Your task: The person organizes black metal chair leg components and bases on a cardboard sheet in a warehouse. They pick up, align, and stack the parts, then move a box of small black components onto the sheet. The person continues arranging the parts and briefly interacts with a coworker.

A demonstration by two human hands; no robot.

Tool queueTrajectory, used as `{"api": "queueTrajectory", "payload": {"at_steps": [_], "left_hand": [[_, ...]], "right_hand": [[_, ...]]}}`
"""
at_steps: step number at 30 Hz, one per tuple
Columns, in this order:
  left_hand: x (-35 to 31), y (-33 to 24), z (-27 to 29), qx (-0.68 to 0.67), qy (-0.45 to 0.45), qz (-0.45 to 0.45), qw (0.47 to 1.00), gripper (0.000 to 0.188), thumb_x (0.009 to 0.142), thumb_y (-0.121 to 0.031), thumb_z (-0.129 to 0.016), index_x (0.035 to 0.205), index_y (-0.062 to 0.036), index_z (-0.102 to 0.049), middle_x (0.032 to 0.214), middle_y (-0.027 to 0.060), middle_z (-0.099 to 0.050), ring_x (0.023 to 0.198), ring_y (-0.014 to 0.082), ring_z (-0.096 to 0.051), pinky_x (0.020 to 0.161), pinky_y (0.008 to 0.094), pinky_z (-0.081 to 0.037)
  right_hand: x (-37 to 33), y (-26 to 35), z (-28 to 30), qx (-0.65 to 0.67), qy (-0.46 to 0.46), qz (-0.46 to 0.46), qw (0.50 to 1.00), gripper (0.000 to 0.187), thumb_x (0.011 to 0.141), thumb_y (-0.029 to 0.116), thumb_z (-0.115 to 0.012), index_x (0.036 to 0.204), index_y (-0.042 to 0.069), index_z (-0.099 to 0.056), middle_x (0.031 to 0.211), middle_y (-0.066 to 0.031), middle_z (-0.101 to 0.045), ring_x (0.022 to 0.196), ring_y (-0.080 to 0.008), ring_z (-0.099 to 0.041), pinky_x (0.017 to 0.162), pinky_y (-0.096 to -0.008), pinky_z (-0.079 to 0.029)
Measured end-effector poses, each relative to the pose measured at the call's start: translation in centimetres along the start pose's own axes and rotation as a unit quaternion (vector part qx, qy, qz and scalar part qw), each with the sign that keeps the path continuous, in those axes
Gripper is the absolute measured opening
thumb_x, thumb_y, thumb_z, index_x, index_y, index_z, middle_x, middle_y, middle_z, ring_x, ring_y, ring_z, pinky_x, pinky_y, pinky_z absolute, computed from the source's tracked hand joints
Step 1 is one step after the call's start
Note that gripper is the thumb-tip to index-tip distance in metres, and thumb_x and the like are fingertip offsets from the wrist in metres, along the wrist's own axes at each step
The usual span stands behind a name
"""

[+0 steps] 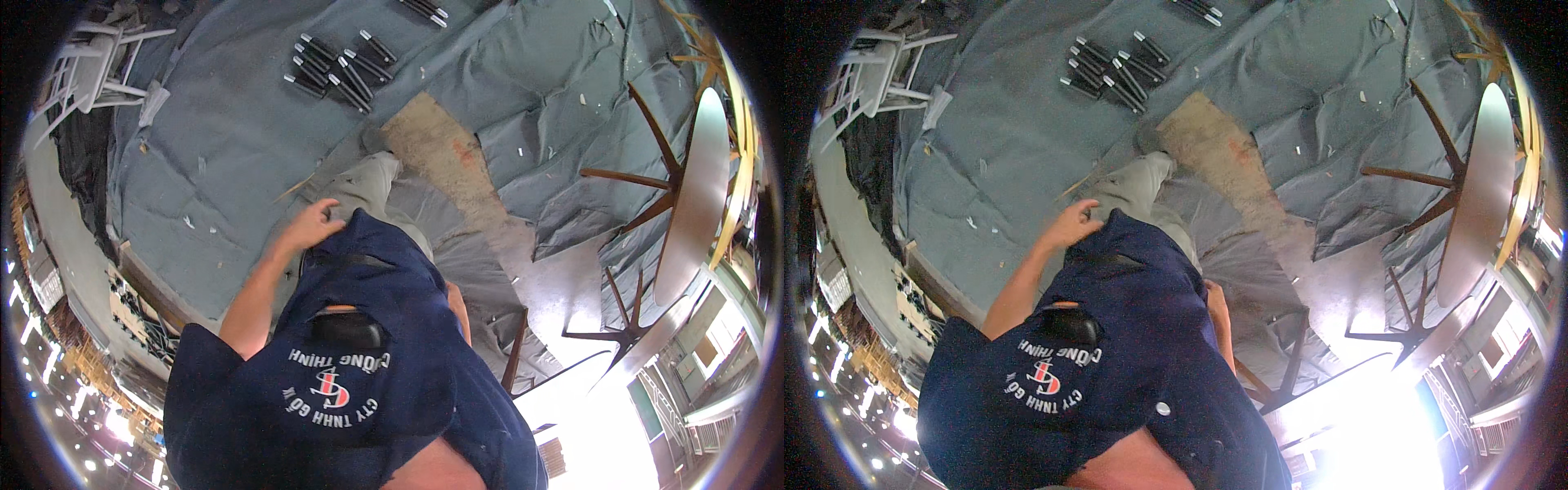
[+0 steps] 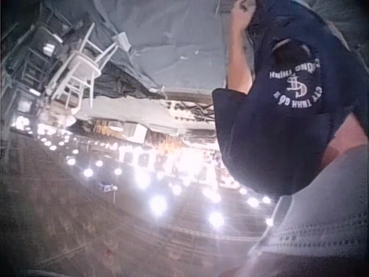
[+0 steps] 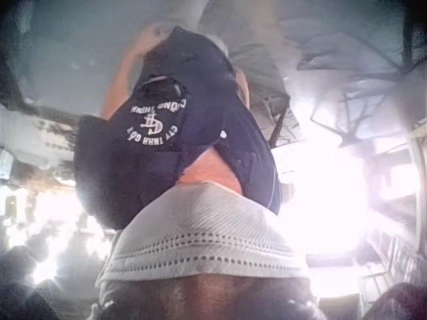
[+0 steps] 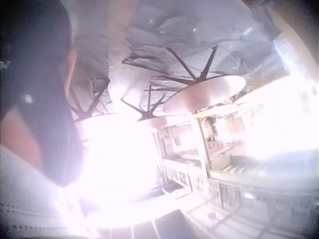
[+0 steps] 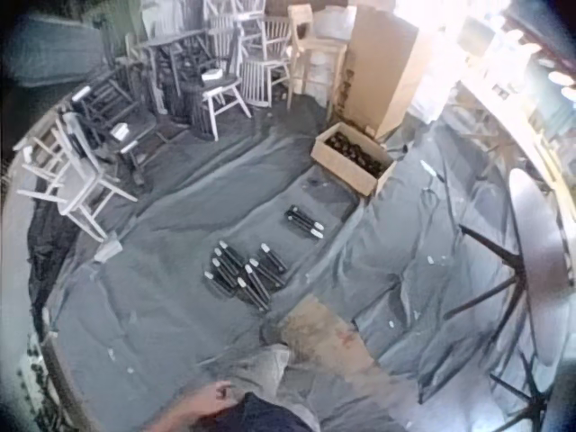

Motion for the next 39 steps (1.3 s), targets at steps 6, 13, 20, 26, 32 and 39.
{"api": "queueTrajectory", "payload": {"at_steps": [6,13,20,26,32,39], "left_hand": [[4.3,-5.9,0.7,0.060,0.034,-0.037,0.997,0.040,0.072,-0.005,-0.051,0.112,-0.0027,-0.054,0.075,0.0084,-0.057,0.067,0.0178,-0.052,0.063,0.0305,-0.041],[2.6,-11.4,3.4,-0.067,0.060,0.030,0.995,0.031,0.077,-0.006,-0.056,0.108,-0.0036,-0.057,0.085,0.0124,-0.063,0.082,0.0237,-0.060,0.073,0.0338,-0.044],[14.9,-13.9,1.4,0.099,0.141,0.028,0.985,0.032,0.082,-0.006,-0.053,0.114,-0.0041,-0.055,0.086,0.0114,-0.064,0.082,0.0231,-0.062,0.073,0.0339,-0.046],[34.6,-8.8,5.1,-0.197,-0.176,0.135,0.955,0.039,0.084,-0.020,-0.054,0.118,-0.0037,-0.053,0.094,0.0118,-0.065,0.088,0.0250,-0.061,0.079,0.0369,-0.047],[57.2,12.9,1.1,-0.037,-0.290,0.205,0.934,0.062,0.071,-0.037,-0.068,0.120,-0.0040,-0.050,0.118,0.0233,-0.051,0.110,0.0380,-0.049,0.088,0.0463,-0.043],[68.0,17.3,0.4,-0.085,-0.465,0.221,0.853,0.116,0.060,-0.041,-0.078,0.141,-0.0052,-0.003,0.132,0.0333,-0.030,0.124,0.0453,-0.031,0.098,0.0453,-0.035]], "right_hand": [[-0.2,9.2,6.5,0.181,-0.013,-0.032,0.983,0.025,0.086,0.023,-0.056,0.067,0.007,-0.055,0.062,0.0051,-0.048,0.055,-0.0066,-0.041,0.050,-0.0231,-0.032],[-1.9,26.2,14.9,-0.003,0.051,-0.002,0.999,0.029,0.086,0.022,-0.055,0.062,0.005,-0.051,0.057,0.0075,-0.044,0.052,-0.0043,-0.038,0.046,-0.0232,-0.027],[15.4,38.6,18.8,-0.242,0.295,0.059,0.922,0.025,0.084,0.023,-0.057,0.068,0.004,-0.054,0.058,0.0010,-0.051,0.053,-0.0075,-0.048,0.048,-0.0262,-0.039],[46.3,54.6,16.8,-0.487,0.263,0.266,0.790,0.021,0.086,0.025,-0.055,0.085,0.005,-0.060,0.073,-0.0070,-0.062,0.064,-0.0184,-0.059,0.060,-0.0325,-0.047],[72.4,61.4,-1.6,-0.611,0.137,0.450,0.637,0.032,0.082,0.034,-0.056,0.104,0.010,-0.056,0.102,-0.0132,-0.062,0.094,-0.0302,-0.061,0.079,-0.0411,-0.048],[91.7,67.6,-1.4,-0.571,-0.220,0.412,0.675,0.103,0.060,0.059,-0.071,0.140,0.023,-0.017,0.140,-0.0218,-0.023,0.126,-0.0409,-0.031,0.093,-0.0598,-0.033]]}}
Point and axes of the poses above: each hand's wrist, its own x-axis towards the middle knuckle, its own z-axis out of the back of the hand, y = z × x, the point moved 8 cm from there along x, towards the middle knuckle
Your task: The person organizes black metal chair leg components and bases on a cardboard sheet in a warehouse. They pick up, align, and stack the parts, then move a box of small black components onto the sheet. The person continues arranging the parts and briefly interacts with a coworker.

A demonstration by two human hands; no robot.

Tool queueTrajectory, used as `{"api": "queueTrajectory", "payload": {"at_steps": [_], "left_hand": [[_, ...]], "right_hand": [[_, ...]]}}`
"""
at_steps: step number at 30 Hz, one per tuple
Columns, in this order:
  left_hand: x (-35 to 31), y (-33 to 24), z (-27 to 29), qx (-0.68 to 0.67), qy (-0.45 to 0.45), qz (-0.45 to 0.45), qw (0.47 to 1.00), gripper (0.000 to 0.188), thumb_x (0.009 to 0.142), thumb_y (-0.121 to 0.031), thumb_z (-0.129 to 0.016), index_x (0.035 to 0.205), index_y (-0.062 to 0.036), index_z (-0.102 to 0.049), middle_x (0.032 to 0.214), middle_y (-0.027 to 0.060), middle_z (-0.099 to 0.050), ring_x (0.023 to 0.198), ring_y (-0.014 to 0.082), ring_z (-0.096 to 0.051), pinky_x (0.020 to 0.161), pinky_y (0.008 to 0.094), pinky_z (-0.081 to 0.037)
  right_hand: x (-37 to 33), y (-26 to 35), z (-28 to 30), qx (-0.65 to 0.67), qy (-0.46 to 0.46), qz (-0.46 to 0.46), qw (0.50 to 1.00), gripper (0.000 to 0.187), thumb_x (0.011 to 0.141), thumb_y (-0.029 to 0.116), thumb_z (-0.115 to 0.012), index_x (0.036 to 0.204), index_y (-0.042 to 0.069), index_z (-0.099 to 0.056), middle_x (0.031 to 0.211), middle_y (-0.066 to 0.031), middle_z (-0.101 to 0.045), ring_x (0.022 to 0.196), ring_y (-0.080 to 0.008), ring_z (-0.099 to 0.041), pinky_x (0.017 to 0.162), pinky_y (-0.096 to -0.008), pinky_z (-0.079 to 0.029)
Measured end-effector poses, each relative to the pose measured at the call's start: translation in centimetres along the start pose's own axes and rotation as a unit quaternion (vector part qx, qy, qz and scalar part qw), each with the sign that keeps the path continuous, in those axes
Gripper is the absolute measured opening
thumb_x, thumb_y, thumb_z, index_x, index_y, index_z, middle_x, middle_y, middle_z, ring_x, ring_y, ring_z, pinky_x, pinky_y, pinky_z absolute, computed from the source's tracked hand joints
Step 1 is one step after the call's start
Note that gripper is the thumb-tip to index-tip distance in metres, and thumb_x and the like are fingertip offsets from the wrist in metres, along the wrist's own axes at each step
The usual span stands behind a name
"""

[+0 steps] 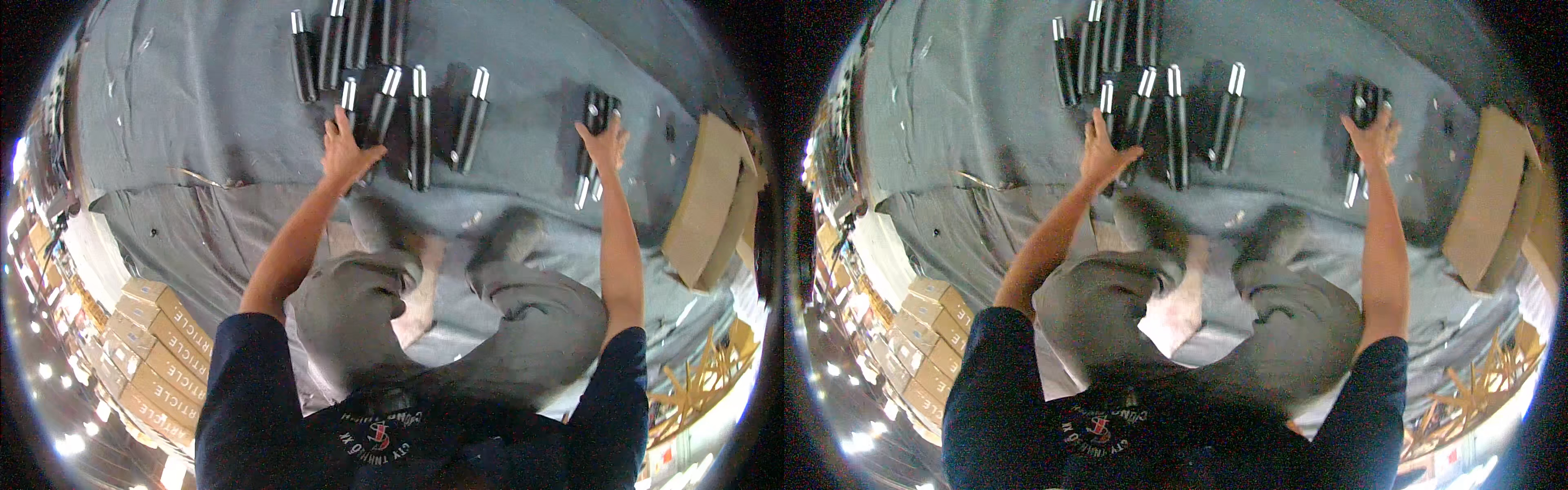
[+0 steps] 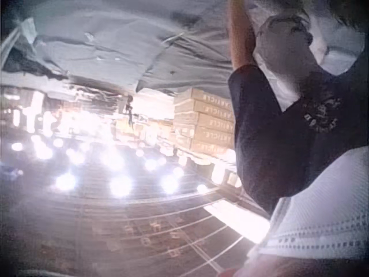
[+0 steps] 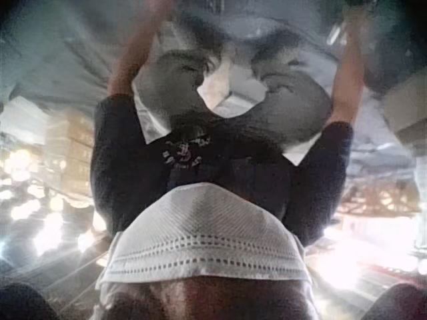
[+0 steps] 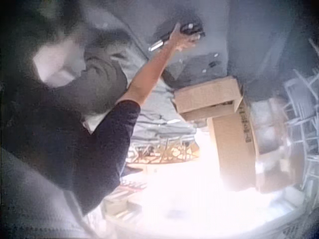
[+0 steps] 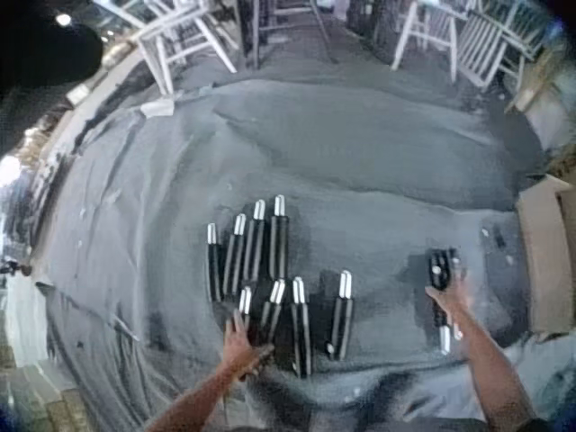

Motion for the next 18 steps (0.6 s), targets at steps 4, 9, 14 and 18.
{"api": "queueTrajectory", "payload": {"at_steps": [4,9,14,18], "left_hand": [[-1.4,-1.0,-1.8,0.085,-0.062,0.030,0.994,0.112,0.056,-0.028,-0.079,0.143,-0.0140,-0.009,0.135,0.0275,-0.025,0.122,0.0447,-0.031,0.091,0.0592,-0.033],[-1.5,-0.4,-2.3,0.065,-0.106,-0.004,0.992,0.108,0.055,-0.026,-0.079,0.141,-0.0159,-0.015,0.133,0.0246,-0.025,0.120,0.0437,-0.032,0.087,0.0602,-0.032],[-2.6,0.6,-1.9,0.058,-0.148,-0.029,0.987,0.100,0.058,-0.027,-0.076,0.140,-0.0165,-0.020,0.137,0.0228,-0.022,0.122,0.0449,-0.029,0.089,0.0608,-0.030],[-6.7,0.7,-3.4,0.193,-0.146,-0.139,0.960,0.080,0.064,-0.021,-0.071,0.131,0.0010,-0.033,0.140,0.0188,-0.022,0.128,0.0392,-0.024,0.094,0.0597,-0.027]], "right_hand": [[2.1,-1.2,-3.1,-0.012,-0.032,-0.015,0.999,0.110,0.059,0.048,-0.074,0.142,0.025,-0.006,0.123,-0.0253,-0.038,0.115,-0.0416,-0.041,0.089,-0.0544,-0.037],[-0.1,1.8,-2.2,-0.032,0.009,0.161,0.986,0.110,0.058,0.034,-0.075,0.142,0.024,-0.005,0.115,-0.0262,-0.043,0.106,-0.0420,-0.047,0.088,-0.0482,-0.041],[-10.1,7.1,-2.6,-0.168,0.104,0.463,0.864,0.103,0.057,0.018,-0.074,0.142,0.024,-0.016,0.124,-0.0212,-0.041,0.116,-0.0374,-0.041,0.098,-0.0456,-0.034],[-15.7,6.1,-5.5,-0.277,0.064,0.638,0.715,0.088,0.069,0.015,-0.067,0.141,0.026,-0.020,0.137,-0.0157,-0.033,0.127,-0.0322,-0.031,0.106,-0.0471,-0.023]]}}
Point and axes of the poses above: each hand's wrist, its own x-axis towards the middle knuckle, its own z-axis out of the back of the hand, y = z × x, the point moved 8 cm from there along x, towards the middle knuckle
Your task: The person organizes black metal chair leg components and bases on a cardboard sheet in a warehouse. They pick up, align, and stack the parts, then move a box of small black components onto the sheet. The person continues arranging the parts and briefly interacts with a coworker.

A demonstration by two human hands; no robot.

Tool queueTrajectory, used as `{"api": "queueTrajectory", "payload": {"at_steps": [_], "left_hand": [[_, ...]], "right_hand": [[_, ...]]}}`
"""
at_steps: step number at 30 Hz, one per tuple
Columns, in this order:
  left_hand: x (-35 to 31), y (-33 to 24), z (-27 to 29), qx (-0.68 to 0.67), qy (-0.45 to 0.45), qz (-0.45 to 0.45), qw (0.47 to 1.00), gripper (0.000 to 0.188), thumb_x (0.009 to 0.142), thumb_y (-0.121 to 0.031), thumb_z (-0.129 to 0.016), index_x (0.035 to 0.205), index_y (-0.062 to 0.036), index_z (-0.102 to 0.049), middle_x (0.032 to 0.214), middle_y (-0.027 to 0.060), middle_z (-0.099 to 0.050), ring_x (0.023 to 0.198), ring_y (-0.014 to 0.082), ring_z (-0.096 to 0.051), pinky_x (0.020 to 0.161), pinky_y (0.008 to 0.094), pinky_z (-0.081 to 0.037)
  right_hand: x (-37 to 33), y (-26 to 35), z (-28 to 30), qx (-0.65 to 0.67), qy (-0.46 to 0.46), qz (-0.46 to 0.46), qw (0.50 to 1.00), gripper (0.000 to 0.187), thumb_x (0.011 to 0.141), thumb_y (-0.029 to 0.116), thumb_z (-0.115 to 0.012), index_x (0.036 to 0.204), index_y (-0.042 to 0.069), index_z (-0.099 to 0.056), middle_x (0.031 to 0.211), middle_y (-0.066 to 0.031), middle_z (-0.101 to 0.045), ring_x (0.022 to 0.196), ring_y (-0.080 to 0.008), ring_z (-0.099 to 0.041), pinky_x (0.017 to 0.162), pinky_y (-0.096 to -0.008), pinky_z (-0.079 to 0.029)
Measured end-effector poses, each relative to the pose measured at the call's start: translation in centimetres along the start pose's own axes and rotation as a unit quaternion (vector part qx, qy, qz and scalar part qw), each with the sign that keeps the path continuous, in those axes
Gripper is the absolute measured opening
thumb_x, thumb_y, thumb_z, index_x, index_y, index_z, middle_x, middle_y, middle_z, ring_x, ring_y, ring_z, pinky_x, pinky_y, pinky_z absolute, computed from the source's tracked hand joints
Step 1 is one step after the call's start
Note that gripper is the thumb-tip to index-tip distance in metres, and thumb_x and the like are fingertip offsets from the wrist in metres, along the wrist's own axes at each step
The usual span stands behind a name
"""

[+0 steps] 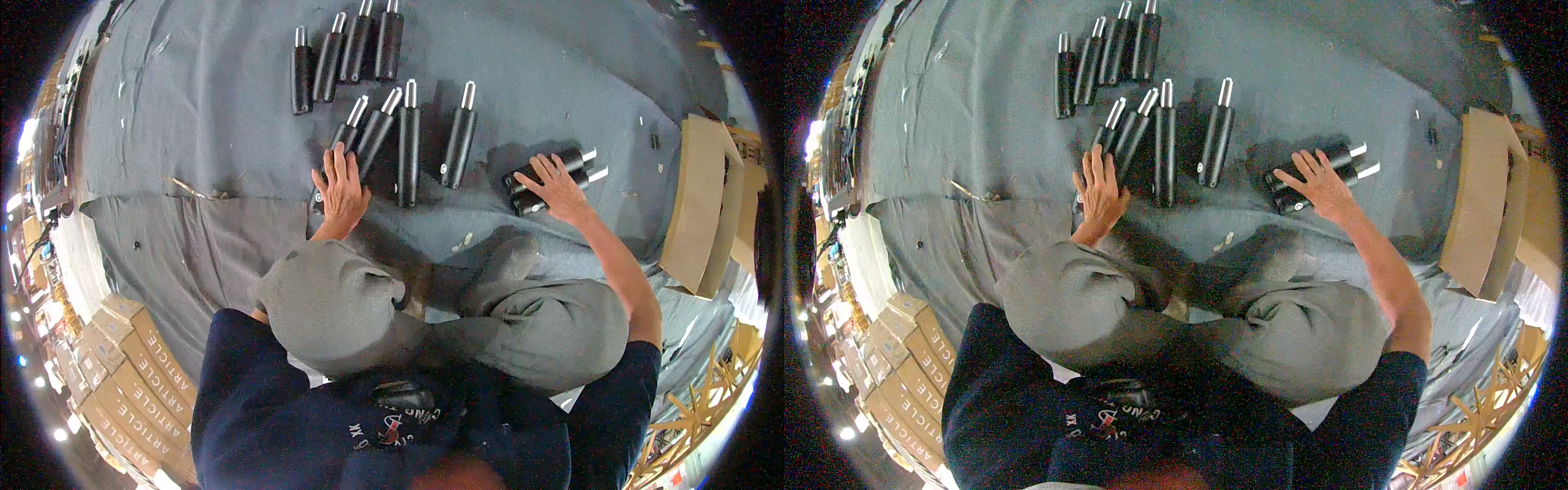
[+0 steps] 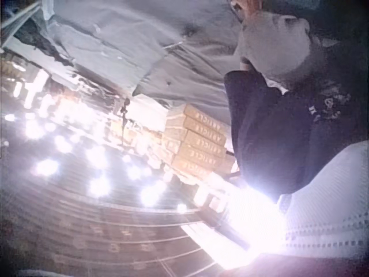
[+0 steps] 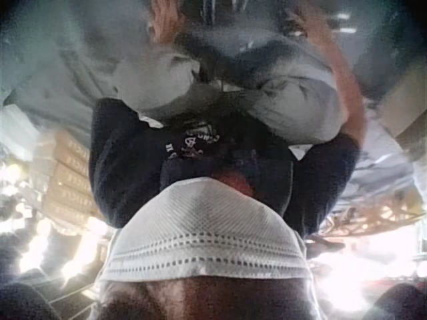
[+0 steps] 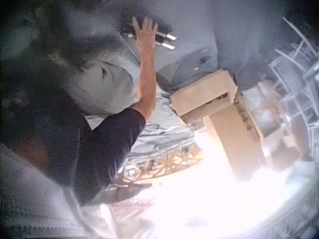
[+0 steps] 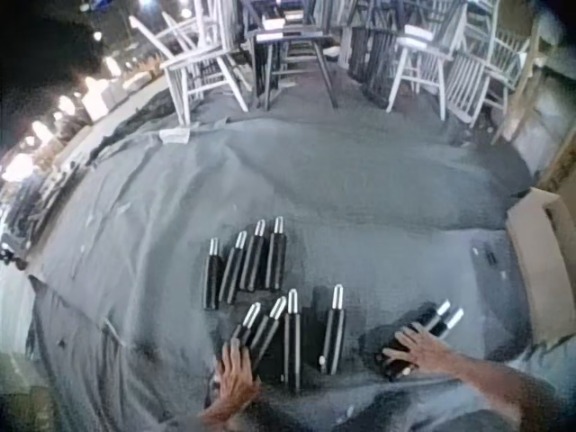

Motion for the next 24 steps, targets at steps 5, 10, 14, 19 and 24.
{"api": "queueTrajectory", "payload": {"at_steps": [5,10,14,19,24], "left_hand": [[-1.8,-0.4,0.1,0.006,-0.020,0.003,1.000,0.066,0.063,-0.015,-0.068,0.121,0.0051,-0.042,0.132,0.0182,-0.034,0.119,0.0341,-0.036,0.087,0.0505,-0.037],[-0.7,-2.2,-1.1,-0.068,0.022,0.004,0.997,0.071,0.067,-0.013,-0.065,0.130,-0.0022,-0.034,0.107,0.0187,-0.049,0.090,0.0341,-0.053,0.072,0.0427,-0.046],[0.9,0.5,-3.2,-0.321,0.065,0.137,0.935,0.067,0.062,-0.019,-0.067,0.119,0.0053,-0.040,0.095,0.0226,-0.060,0.088,0.0317,-0.061,0.078,0.0398,-0.048],[-0.4,-0.5,-6.1,-0.672,0.192,0.268,0.663,0.037,0.067,-0.020,-0.066,0.098,-0.0017,-0.055,0.081,0.0079,-0.062,0.067,0.0190,-0.058,0.064,0.0326,-0.048],[0.2,-2.0,-6.1,-0.682,0.192,0.286,0.645,0.037,0.070,-0.012,-0.064,0.103,-0.0004,-0.053,0.083,0.0051,-0.058,0.068,0.0163,-0.057,0.062,0.0300,-0.047]], "right_hand": [[-1.2,1.5,0.3,-0.016,-0.007,-0.066,0.998,0.081,0.072,0.008,-0.061,0.141,0.021,-0.023,0.142,-0.0082,-0.028,0.132,-0.0285,-0.025,0.107,-0.0477,-0.020],[-3.6,0.6,0.8,0.207,-0.178,-0.262,0.926,0.071,0.069,-0.001,-0.055,0.136,0.014,-0.033,0.136,-0.0138,-0.031,0.126,-0.0334,-0.032,0.099,-0.0447,-0.030],[-7.4,-0.7,-0.8,0.354,-0.305,-0.427,0.774,0.058,0.073,0.004,-0.057,0.128,0.009,-0.040,0.130,-0.0183,-0.037,0.117,-0.0379,-0.040,0.091,-0.0418,-0.039],[-3.6,3.8,-0.6,0.646,-0.195,-0.323,0.664,0.037,0.081,0.012,-0.058,0.116,0.003,-0.052,0.107,-0.0177,-0.059,0.100,-0.0296,-0.057,0.087,-0.0367,-0.044],[8.5,11.0,7.6,0.729,-0.125,-0.041,0.672,0.055,0.086,0.035,-0.053,0.126,0.000,-0.040,0.113,-0.0218,-0.056,0.107,-0.0318,-0.054,0.090,-0.0400,-0.043]]}}
Point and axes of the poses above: each hand's wrist, its own x-axis towards the middle knuckle, its own z-axis out of the back of the hand, y = z × x, the point moved 8 cm from there along x, towards the middle knuckle
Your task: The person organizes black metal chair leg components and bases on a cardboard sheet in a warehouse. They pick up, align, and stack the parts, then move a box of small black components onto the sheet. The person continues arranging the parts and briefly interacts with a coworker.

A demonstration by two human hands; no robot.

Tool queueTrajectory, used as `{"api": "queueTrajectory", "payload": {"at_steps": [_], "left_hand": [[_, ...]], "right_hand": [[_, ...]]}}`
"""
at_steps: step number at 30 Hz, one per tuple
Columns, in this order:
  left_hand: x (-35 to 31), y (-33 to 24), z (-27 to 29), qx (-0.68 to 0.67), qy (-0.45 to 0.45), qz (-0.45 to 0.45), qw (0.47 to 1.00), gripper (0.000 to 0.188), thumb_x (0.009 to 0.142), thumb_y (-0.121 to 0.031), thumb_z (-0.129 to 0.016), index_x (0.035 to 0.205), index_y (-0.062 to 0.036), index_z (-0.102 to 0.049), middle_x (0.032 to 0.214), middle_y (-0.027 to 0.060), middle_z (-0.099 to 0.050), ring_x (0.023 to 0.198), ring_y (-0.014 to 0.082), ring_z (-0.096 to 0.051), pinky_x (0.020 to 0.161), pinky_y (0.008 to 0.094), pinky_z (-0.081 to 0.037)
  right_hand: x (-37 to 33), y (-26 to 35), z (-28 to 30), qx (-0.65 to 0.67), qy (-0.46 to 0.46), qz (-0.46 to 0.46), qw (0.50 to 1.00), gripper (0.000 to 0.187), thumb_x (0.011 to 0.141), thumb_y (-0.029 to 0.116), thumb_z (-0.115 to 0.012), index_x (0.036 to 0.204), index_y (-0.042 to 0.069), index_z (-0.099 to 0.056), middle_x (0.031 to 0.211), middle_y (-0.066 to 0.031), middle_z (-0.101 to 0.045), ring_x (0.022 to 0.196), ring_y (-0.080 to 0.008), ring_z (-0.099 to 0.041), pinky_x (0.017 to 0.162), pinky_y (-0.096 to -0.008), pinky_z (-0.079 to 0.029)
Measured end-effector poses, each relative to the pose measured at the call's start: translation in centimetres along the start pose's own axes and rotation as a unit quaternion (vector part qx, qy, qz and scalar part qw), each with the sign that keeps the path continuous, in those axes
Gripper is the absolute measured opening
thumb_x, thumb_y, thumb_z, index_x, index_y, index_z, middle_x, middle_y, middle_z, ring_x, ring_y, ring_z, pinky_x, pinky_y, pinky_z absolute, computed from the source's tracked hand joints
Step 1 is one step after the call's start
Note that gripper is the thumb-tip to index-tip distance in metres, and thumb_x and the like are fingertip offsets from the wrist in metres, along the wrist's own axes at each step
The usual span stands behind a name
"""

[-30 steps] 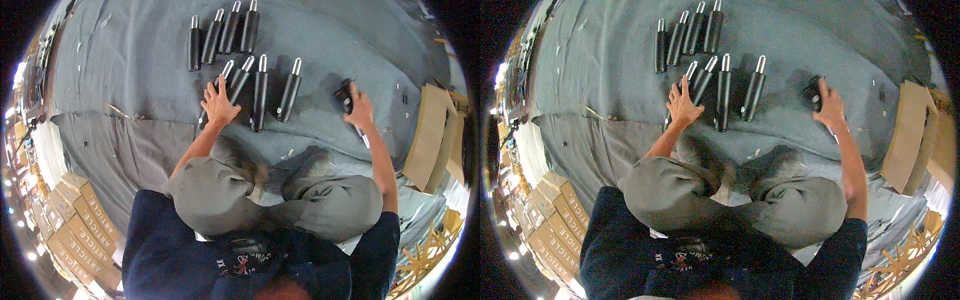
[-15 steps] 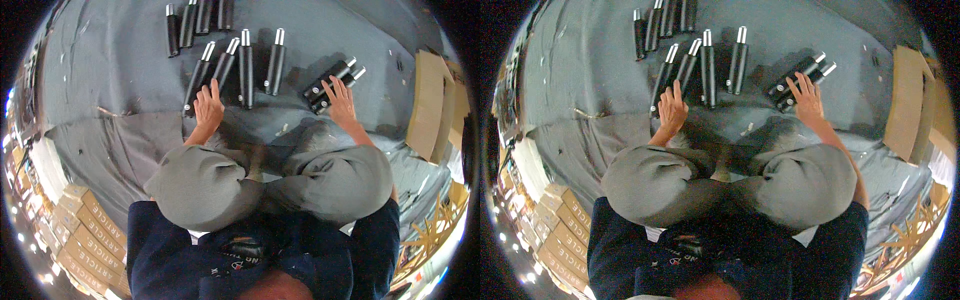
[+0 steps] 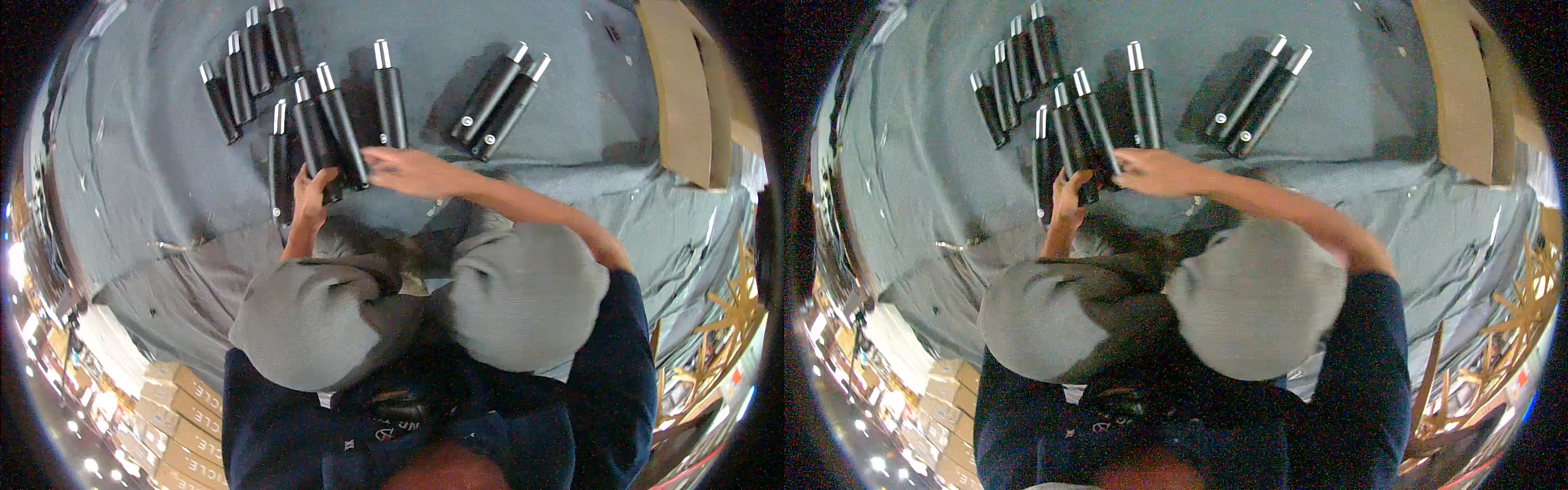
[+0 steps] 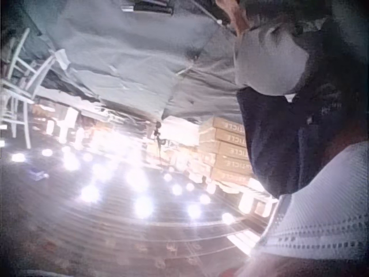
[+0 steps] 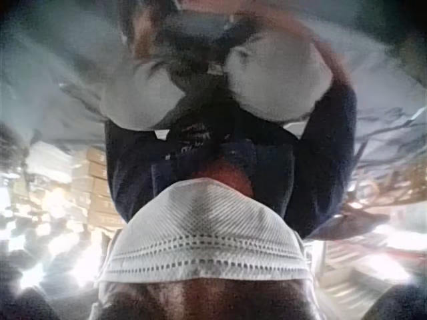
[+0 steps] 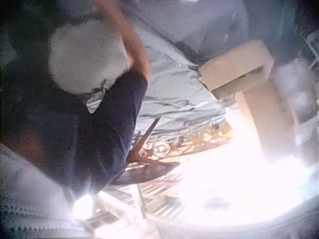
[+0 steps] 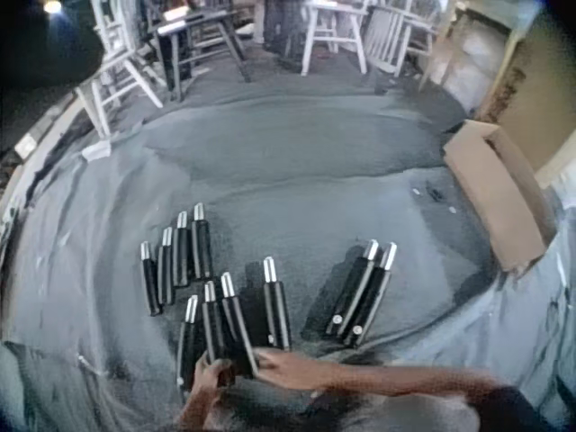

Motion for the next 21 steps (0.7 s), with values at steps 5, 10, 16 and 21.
{"api": "queueTrajectory", "payload": {"at_steps": [5,10,16,21], "left_hand": [[0.0,0.1,-0.2,-0.023,0.045,-0.004,0.999,0.036,0.071,-0.011,-0.062,0.104,-0.0001,-0.051,0.081,0.0054,-0.058,0.067,0.0162,-0.058,0.059,0.0304,-0.049],[-2.1,-0.8,-1.5,0.057,0.053,0.020,0.997,0.045,0.072,-0.014,-0.063,0.112,-0.0001,-0.048,0.092,0.0064,-0.055,0.080,0.0162,-0.054,0.070,0.0327,-0.045],[-4.6,-7.5,-7.1,0.202,0.156,-0.114,0.960,0.042,0.073,-0.013,-0.064,0.110,0.0009,-0.049,0.090,0.0047,-0.057,0.078,0.0124,-0.054,0.072,0.0277,-0.045],[-2.0,-11.4,-19.4,0.303,0.205,-0.263,0.893,0.045,0.067,-0.018,-0.066,0.103,0.0046,-0.050,0.084,0.0124,-0.059,0.075,0.0202,-0.058,0.070,0.0313,-0.046]], "right_hand": [[9.0,-3.7,-1.8,-0.079,-0.300,-0.154,0.938,0.075,0.079,0.037,-0.054,0.129,-0.012,-0.024,0.108,-0.0320,-0.045,0.100,-0.0472,-0.048,0.091,-0.0492,-0.039],[8.1,-5.9,-1.1,0.005,-0.327,-0.242,0.914,0.068,0.066,0.040,-0.065,0.112,-0.007,-0.044,0.107,-0.0249,-0.050,0.102,-0.0376,-0.052,0.087,-0.0439,-0.045],[1.1,-1.9,3.2,0.214,-0.347,-0.131,0.904,0.065,0.074,0.044,-0.065,0.109,-0.008,-0.048,0.097,-0.0196,-0.059,0.088,-0.0247,-0.059,0.079,-0.0354,-0.047],[-9.7,-2.9,13.0,0.235,-0.561,-0.024,0.793,0.039,0.076,0.024,-0.067,0.098,-0.004,-0.050,0.087,-0.0098,-0.060,0.077,-0.0167,-0.055,0.069,-0.0310,-0.046]]}}
Point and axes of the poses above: each hand's wrist, its own x-axis towards the middle knuckle, its own z-axis out of the back of the hand, y = z × x, the point moved 8 cm from there along x, towards the middle knuckle
